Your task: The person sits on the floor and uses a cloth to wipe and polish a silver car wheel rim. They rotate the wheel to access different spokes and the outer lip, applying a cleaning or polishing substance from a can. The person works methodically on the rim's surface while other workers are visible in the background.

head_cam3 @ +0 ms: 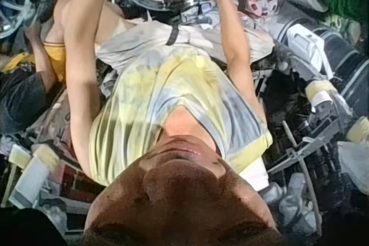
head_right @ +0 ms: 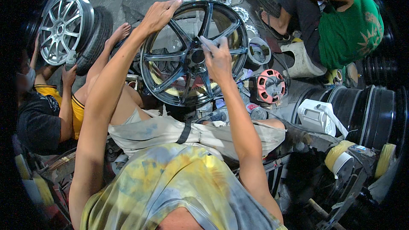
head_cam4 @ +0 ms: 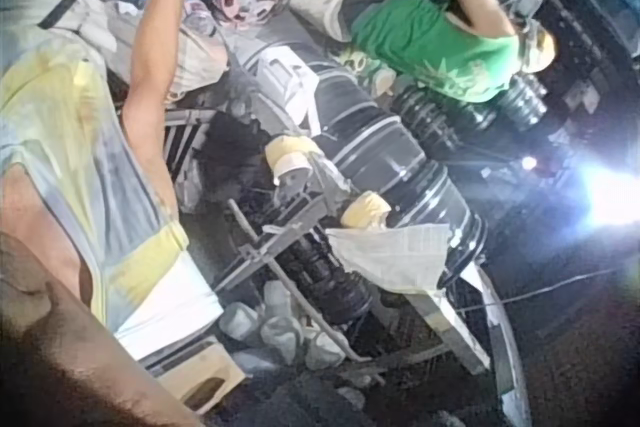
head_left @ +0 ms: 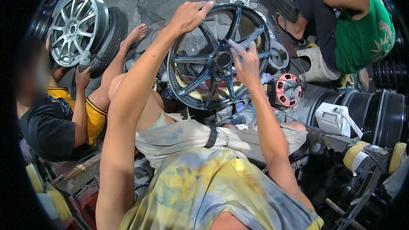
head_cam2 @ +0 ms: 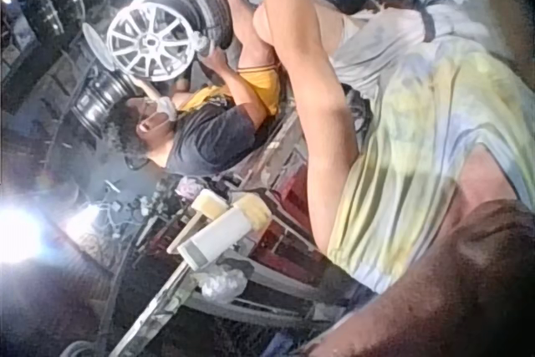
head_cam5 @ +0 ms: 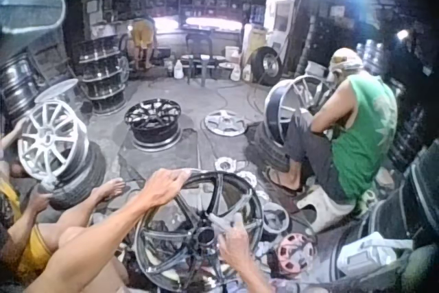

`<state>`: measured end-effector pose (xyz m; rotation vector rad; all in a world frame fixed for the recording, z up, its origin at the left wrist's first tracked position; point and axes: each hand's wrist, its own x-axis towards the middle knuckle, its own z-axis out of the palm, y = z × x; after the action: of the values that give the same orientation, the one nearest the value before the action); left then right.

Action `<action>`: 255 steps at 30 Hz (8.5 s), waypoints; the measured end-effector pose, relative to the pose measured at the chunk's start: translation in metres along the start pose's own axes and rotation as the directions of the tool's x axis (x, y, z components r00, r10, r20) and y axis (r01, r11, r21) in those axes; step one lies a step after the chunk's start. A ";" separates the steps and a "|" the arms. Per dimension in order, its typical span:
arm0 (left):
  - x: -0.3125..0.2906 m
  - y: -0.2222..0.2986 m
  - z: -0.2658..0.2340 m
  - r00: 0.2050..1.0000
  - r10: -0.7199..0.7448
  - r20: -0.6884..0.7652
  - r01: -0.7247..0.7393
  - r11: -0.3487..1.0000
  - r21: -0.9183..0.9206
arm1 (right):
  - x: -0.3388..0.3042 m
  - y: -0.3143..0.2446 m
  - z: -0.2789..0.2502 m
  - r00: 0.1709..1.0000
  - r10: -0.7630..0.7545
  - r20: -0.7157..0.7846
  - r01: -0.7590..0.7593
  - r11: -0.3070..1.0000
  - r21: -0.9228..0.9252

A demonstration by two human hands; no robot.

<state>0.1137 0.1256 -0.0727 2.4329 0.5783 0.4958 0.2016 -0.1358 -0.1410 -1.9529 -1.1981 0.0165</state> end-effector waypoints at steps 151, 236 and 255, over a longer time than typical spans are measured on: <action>0.003 0.019 0.041 0.980 -0.092 -0.179 0.019 0.928 -0.371 | 0.100 -0.021 -0.006 0.956 -0.272 0.106 0.285 0.948 -0.140; -0.123 -0.105 0.106 0.824 -0.032 0.566 -0.454 0.560 0.693 | -0.097 0.066 -0.001 0.676 0.694 0.246 -0.308 -0.036 0.951; -0.062 0.038 0.021 0.678 -0.162 0.717 -0.299 0.830 0.471 | -0.110 0.046 0.012 0.936 0.351 -0.013 -0.338 0.910 0.239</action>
<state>0.0820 0.0567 -0.0783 2.8907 0.2710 -0.7644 0.1700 -0.2200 -0.2206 -1.9157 -0.7634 0.2738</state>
